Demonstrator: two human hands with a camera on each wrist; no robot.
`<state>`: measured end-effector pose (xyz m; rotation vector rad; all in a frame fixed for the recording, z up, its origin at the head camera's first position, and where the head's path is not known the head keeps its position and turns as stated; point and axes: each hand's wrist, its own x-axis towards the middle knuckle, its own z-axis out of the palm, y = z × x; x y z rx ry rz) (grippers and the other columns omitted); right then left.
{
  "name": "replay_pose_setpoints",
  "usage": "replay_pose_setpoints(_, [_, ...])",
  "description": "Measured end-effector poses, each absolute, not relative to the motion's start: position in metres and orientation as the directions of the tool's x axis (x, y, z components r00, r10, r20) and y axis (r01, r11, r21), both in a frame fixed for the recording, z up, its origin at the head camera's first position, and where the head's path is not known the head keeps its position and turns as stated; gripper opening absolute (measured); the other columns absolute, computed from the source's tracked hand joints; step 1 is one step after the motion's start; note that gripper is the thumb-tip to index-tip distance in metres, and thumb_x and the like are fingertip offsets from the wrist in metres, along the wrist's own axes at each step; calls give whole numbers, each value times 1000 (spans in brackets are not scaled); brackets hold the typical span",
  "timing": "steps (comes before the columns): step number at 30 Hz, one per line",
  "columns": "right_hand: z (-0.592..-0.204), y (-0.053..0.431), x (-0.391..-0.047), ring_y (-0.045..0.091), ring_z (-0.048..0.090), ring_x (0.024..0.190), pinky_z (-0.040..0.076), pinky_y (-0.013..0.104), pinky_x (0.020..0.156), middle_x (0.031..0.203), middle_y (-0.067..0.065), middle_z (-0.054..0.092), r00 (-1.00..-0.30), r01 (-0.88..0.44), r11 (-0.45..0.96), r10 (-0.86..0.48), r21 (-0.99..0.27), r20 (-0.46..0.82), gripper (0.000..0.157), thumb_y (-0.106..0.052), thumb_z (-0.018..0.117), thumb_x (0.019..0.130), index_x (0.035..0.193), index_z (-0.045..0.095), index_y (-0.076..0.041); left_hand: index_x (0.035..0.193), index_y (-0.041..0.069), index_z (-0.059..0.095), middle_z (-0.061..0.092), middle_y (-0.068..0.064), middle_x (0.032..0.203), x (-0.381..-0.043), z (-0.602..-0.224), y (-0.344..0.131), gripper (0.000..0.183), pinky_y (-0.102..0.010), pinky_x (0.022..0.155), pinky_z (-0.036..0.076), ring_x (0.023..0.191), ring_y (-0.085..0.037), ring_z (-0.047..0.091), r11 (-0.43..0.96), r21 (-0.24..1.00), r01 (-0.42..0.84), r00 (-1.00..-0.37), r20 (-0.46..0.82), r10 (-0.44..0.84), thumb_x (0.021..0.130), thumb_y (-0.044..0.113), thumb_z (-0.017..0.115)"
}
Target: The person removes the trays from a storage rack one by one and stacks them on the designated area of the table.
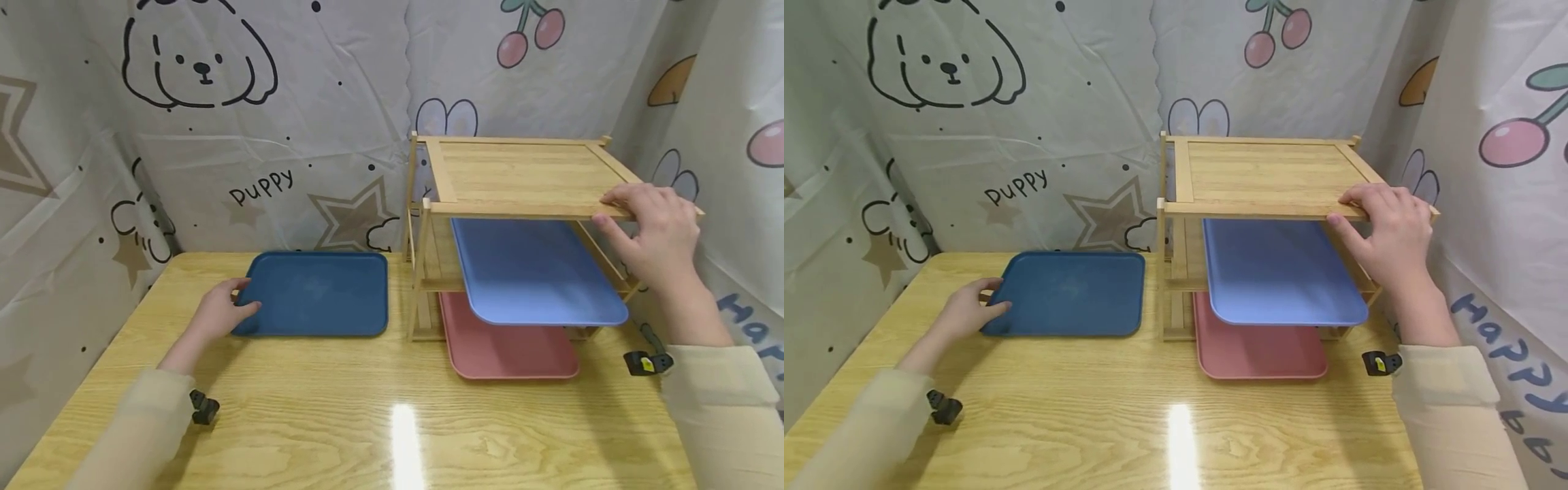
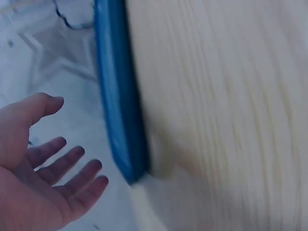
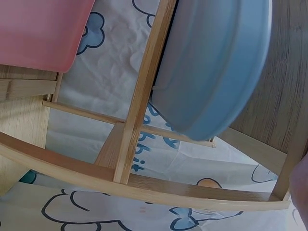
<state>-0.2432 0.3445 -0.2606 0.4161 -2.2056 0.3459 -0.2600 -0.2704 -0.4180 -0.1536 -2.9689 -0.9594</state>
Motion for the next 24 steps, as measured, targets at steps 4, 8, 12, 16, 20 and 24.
replay_pose_setpoints(4, [-261,342,-244,34,45,94,25,53,82,99,13,59,-596,-413,905,-186,-99,781,56,-60,50,79,101,60,-9,137,3,31,38,-22,133,-242,-409,-252,67,-52,86,40,115,-41,40,787,600,143,-990,85,115,86,41,53])
replay_pose_setpoints(8, [-261,340,-244,34,45,94,25,53,82,100,13,59,-598,-416,903,-186,-104,780,57,-60,49,79,102,60,-9,137,8,30,37,-19,133,-226,-399,-231,64,-51,86,40,115,-38,40,747,634,203,-979,149,139,86,40,53])
replay_pose_setpoints(12, [-262,342,-244,35,45,96,25,55,84,103,13,60,-600,-407,907,-173,-112,781,58,-61,49,79,102,60,-9,139,14,27,35,-14,136,-212,-386,-203,64,-49,87,40,116,-33,41,696,667,265,-963,219,156,86,35,56])
replay_pose_setpoints(16, [-262,345,-244,35,44,97,24,55,84,107,14,59,-609,-394,912,-167,-114,775,59,-62,48,79,103,60,-8,140,25,22,34,-7,137,-200,-374,-174,68,-46,89,40,118,-29,40,642,705,302,-952,262,160,84,35,59])
replay_pose_setpoints(20, [-261,346,-244,35,43,96,23,54,85,107,14,58,-617,-389,914,-167,-114,769,60,-62,46,80,104,59,-9,139,34,19,35,-3,137,-189,-366,-150,69,-44,90,40,120,-25,40,567,751,340,-940,293,175,83,37,60])
replay_pose_setpoints(24, [-261,345,-244,35,43,96,23,54,85,106,15,58,-618,-388,914,-166,-115,769,61,-63,46,79,103,59,-8,138,39,19,37,3,135,-177,-361,-125,69,-42,90,41,118,-20,43,474,798,372,-928,315,199,82,39,60])
